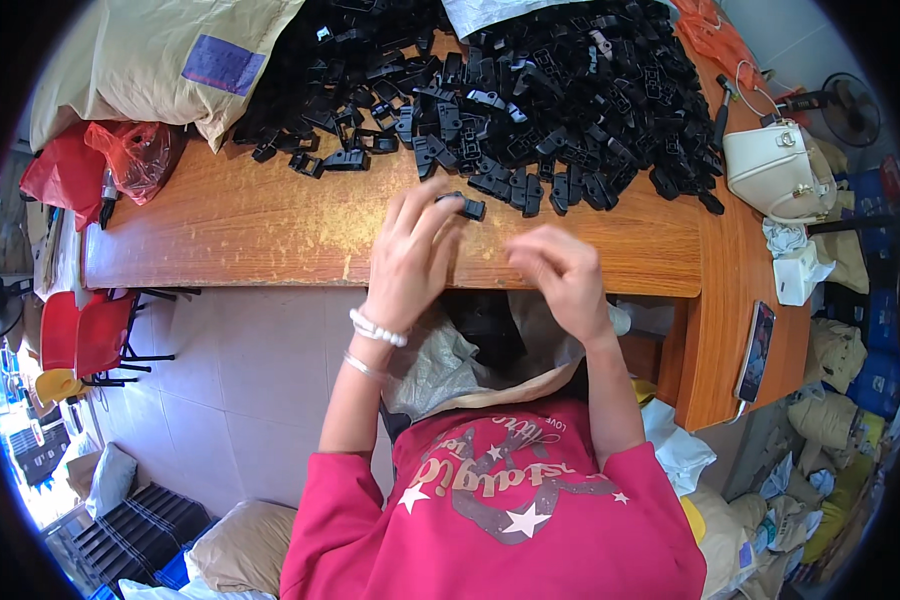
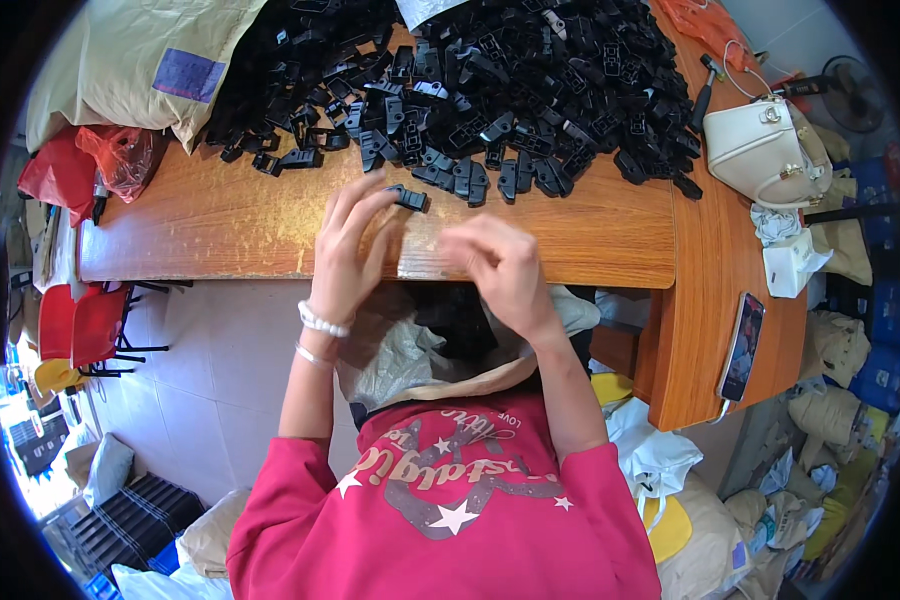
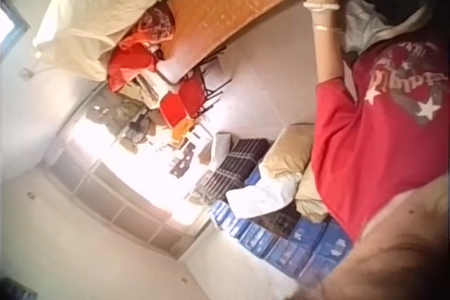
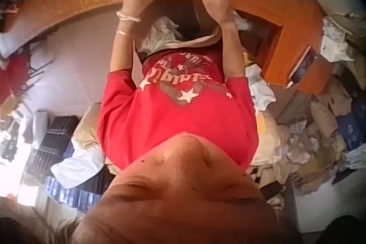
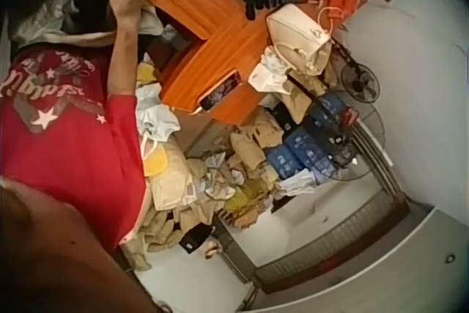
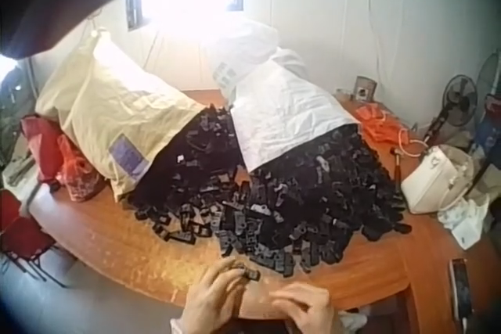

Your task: Picking up black plastic components from a desk and placing them into a paper bag.

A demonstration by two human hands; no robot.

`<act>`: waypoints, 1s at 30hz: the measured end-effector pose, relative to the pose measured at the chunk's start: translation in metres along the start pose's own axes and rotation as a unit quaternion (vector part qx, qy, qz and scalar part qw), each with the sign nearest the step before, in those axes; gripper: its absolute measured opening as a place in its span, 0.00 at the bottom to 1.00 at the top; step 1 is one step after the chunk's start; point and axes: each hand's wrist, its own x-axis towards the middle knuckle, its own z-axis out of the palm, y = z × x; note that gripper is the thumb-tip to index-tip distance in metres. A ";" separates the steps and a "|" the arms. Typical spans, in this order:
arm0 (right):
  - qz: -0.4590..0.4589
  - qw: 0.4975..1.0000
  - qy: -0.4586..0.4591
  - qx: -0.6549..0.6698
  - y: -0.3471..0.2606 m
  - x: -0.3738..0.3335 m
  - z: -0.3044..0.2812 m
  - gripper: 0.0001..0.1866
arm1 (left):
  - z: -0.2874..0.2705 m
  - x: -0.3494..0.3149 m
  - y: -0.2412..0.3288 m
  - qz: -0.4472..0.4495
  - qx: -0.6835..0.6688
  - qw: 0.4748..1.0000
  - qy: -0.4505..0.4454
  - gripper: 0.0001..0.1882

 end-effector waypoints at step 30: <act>-0.025 0.936 0.209 -0.282 0.029 0.003 0.003 0.15 | 0.021 0.003 0.037 -0.372 -0.425 0.809 -0.164 0.18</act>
